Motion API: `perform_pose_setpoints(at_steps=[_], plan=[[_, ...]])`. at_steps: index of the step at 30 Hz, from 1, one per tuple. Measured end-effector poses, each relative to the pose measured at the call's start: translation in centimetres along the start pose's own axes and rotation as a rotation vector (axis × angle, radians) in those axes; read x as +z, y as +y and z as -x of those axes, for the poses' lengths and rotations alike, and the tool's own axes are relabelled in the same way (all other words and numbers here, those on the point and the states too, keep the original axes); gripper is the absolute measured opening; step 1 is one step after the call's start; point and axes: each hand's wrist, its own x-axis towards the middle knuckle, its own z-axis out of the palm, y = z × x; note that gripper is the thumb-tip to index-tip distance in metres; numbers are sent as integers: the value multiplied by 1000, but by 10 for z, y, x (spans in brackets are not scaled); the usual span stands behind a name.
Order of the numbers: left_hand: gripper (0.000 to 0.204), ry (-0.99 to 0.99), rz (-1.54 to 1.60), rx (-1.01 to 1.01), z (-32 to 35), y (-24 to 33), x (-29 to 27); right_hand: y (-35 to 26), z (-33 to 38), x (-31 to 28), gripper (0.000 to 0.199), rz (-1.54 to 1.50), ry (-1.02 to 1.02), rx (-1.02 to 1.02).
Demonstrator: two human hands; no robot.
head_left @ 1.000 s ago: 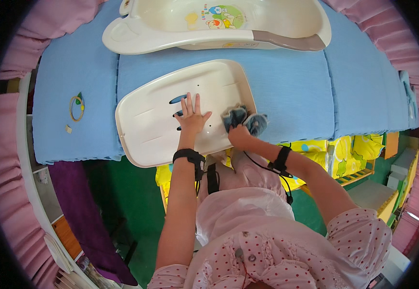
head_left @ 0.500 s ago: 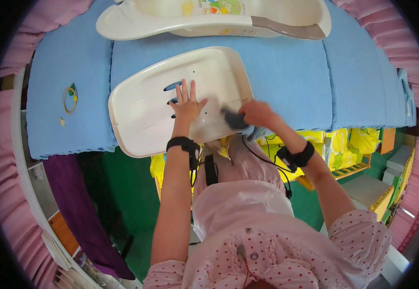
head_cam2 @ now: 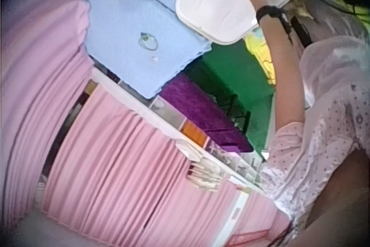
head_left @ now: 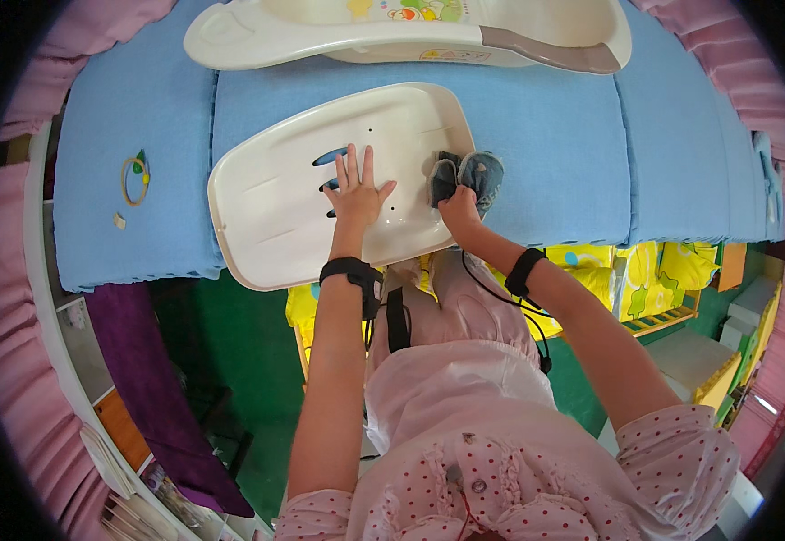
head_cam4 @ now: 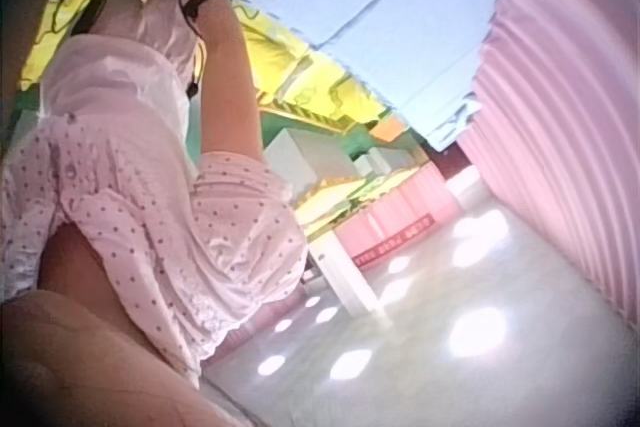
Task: The person wipes a white baby tub insert and the interior of a white baby tub with a blue cloth by hand, then picks up a circular toy and a green object.
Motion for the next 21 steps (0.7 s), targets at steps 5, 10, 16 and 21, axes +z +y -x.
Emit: perform_pose_setpoints(at_steps=[5,10,16,21], plan=[[73,79,32,40,-3,5,4,-4,9,14,25,-207,-19,-43],[73,56,38,11,-1,-1,5,20,18,-7,30,-373,75,-180],[73,39,42,0,-1,1,4,17,9,-10,30,-631,21,-156],[73,44,26,-9,1,-8,8,54,0,-7,29,-1399,-90,-236]])
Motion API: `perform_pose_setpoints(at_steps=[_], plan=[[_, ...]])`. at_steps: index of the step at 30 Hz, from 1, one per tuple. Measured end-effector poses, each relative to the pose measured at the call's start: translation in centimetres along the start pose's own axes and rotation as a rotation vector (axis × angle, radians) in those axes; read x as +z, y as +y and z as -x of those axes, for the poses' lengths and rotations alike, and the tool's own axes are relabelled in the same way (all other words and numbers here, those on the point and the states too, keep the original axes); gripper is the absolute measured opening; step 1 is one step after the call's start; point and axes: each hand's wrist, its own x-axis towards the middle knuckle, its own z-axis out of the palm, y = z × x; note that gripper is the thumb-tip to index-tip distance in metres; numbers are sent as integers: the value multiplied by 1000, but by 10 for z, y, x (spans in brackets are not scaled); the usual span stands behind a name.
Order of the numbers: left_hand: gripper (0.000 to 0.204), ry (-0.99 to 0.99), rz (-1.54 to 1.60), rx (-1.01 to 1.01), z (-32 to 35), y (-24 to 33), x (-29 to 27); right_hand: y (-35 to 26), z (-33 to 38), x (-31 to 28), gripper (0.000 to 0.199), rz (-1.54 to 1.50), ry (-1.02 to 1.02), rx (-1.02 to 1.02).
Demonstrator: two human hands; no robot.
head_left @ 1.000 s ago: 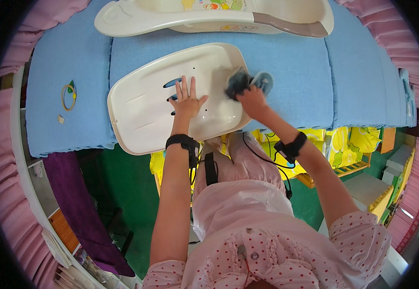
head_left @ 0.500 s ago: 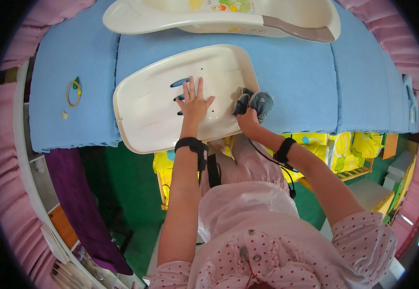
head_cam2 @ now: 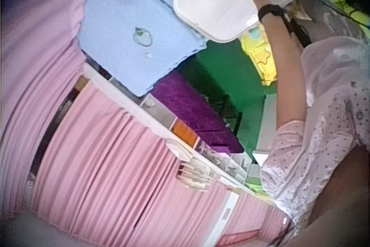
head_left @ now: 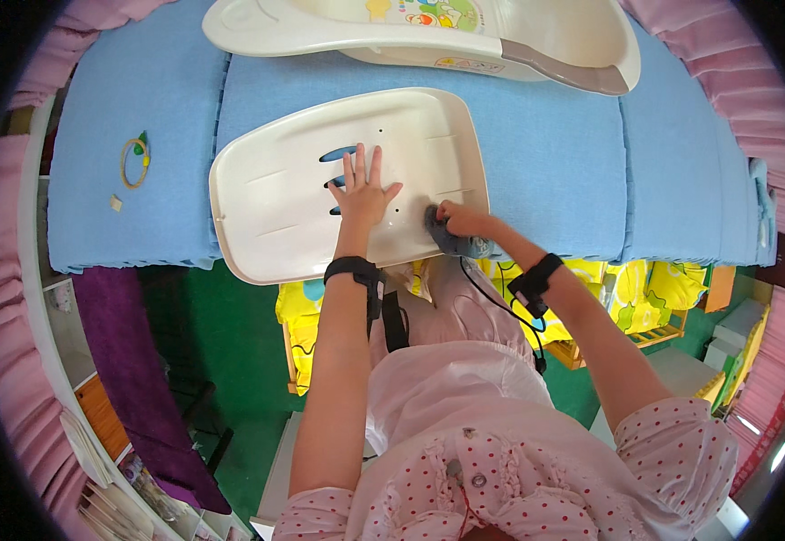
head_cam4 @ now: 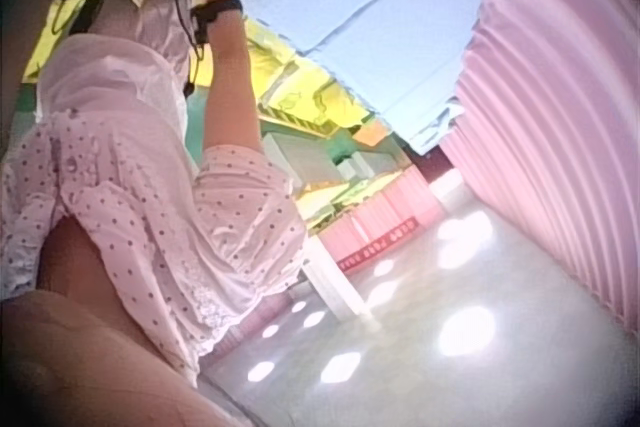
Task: The person wipes a white baby tub insert and the interior of a white baby tub with a blue cloth by hand, then picks up a circular toy and a green object.
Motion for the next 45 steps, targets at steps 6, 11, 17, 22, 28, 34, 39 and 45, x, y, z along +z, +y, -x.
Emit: perform_pose_setpoints(at_steps=[6,11,17,22,28,34,39,45], plan=[[73,2,-16,39,-5,8,-2,-10,-6,-81,36,-162,634,-42],[73,7,1,32,-4,6,-3,-35,-28,-61,33,792,768,-202],[72,2,-52,18,-1,9,-3,-11,-28,63,14,1664,434,218],[71,-5,-94,5,1,9,-4,-11,5,83,16,1175,48,115],[72,-45,-53,44,-7,23,-11,-4,-11,16,25,174,326,-65],[58,219,-71,138,-5,4,-3,-39,-44,-31,38,-399,1101,-130],[42,372,125,184,33,-45,-15,-67,-72,-31,39,-71,1093,-418],[66,440,-30,-558,137,-146,24,-108,-66,65,25,708,825,-251]])
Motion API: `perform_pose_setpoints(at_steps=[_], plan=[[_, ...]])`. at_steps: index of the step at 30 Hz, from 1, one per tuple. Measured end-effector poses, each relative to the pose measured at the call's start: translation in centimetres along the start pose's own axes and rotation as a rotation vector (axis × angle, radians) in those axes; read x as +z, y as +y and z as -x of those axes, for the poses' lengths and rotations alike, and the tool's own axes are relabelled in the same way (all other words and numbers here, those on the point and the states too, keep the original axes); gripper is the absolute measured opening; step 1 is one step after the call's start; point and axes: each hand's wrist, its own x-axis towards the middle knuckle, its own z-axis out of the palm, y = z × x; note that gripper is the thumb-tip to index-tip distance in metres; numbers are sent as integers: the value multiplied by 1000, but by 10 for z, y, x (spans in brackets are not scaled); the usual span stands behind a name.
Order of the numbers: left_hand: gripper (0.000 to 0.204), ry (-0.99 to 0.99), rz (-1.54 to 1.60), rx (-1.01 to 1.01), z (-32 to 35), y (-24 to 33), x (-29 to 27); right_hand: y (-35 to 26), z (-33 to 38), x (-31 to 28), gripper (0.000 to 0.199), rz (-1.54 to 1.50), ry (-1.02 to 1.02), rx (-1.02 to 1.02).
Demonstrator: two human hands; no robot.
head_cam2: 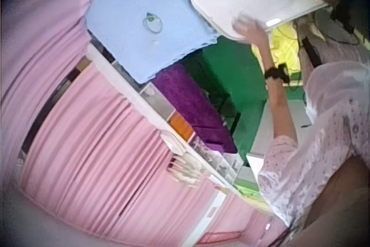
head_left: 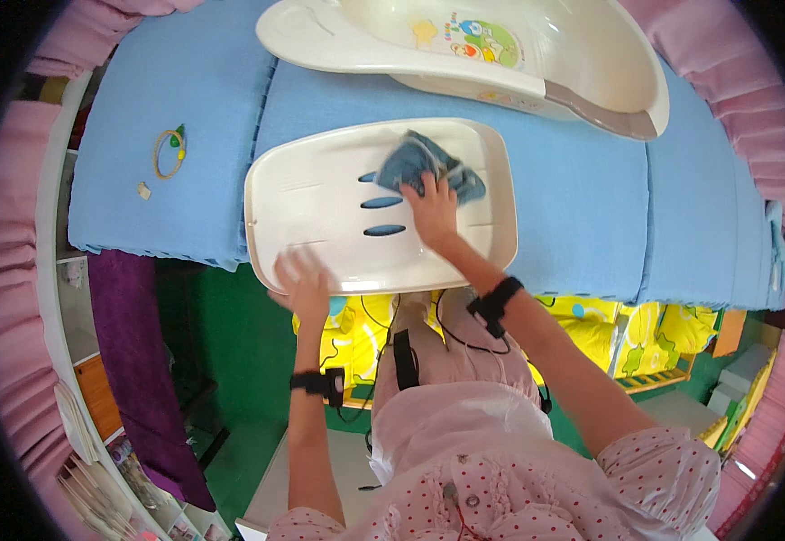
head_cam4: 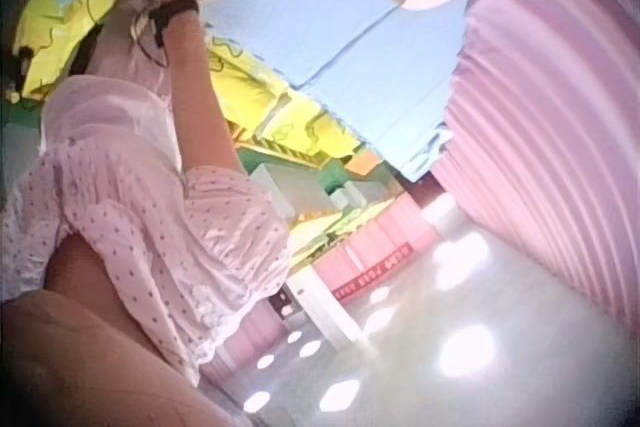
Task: The person wipes a white baby tub insert and the interior of a white baby tub with a blue cloth by hand, then picks up a circular toy and a green object.
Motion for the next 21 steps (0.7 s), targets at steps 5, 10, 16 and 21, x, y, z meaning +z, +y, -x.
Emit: perform_pose_setpoints(at_steps=[5,10,16,21], plan=[[71,-528,1006,-640,36,-106,45,-17,76,-14,25,-118,-295,-422],[56,-750,1638,-649,22,-13,37,78,75,-63,27,-328,-1089,-391],[40,-497,1841,-922,29,7,44,155,78,-119,38,-773,-817,147],[27,-189,1795,-845,24,15,15,206,89,-155,41,-979,-473,501]])
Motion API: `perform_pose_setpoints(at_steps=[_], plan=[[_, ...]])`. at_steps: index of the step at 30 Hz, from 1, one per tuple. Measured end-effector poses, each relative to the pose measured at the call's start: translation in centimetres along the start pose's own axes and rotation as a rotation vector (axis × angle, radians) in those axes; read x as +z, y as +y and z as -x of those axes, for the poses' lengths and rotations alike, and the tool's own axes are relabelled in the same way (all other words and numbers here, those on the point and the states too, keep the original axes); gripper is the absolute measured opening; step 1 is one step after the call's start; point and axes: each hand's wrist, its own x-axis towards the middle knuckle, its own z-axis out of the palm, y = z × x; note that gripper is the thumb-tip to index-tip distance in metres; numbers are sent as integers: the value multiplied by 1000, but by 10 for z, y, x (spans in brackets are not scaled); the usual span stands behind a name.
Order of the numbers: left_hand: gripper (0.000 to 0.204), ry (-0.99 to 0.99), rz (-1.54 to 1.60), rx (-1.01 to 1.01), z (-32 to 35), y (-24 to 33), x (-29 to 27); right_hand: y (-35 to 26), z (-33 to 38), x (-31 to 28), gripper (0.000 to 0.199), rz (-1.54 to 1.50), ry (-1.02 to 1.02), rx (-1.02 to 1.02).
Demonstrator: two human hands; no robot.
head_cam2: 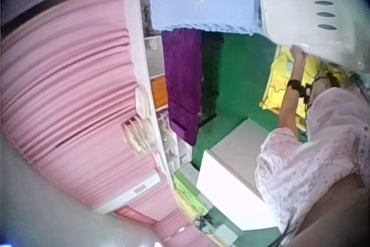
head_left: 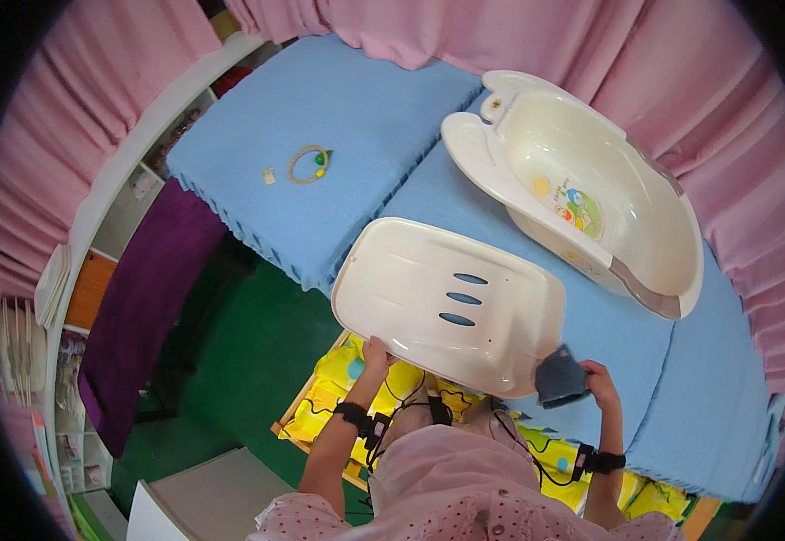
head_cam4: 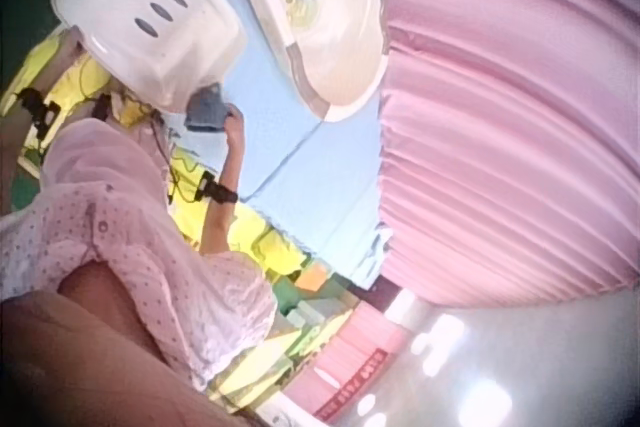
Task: The person wipes a white baby tub insert and the interior of a white baby tub with a blue cloth by hand, then picks up a circular toy and a green object.
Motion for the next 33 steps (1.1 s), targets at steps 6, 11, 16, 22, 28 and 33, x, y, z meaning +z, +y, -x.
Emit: perform_pose_setpoints(at_steps=[6,11,16,22,28,33], plan=[[16,241,-360,826,30,110,-38,14,16,-37,43,-506,218,-53],[17,251,-236,833,116,226,-34,60,17,-50,39,-413,398,48],[23,646,-618,1504,151,285,-7,114,12,-38,33,-442,416,221],[24,697,-518,1793,187,333,65,153,38,-41,35,-673,336,203],[20,436,-680,1766,177,312,138,148,40,-25,38,-786,347,286],[20,352,-692,1652,135,260,159,167,41,-25,41,-895,289,229]])
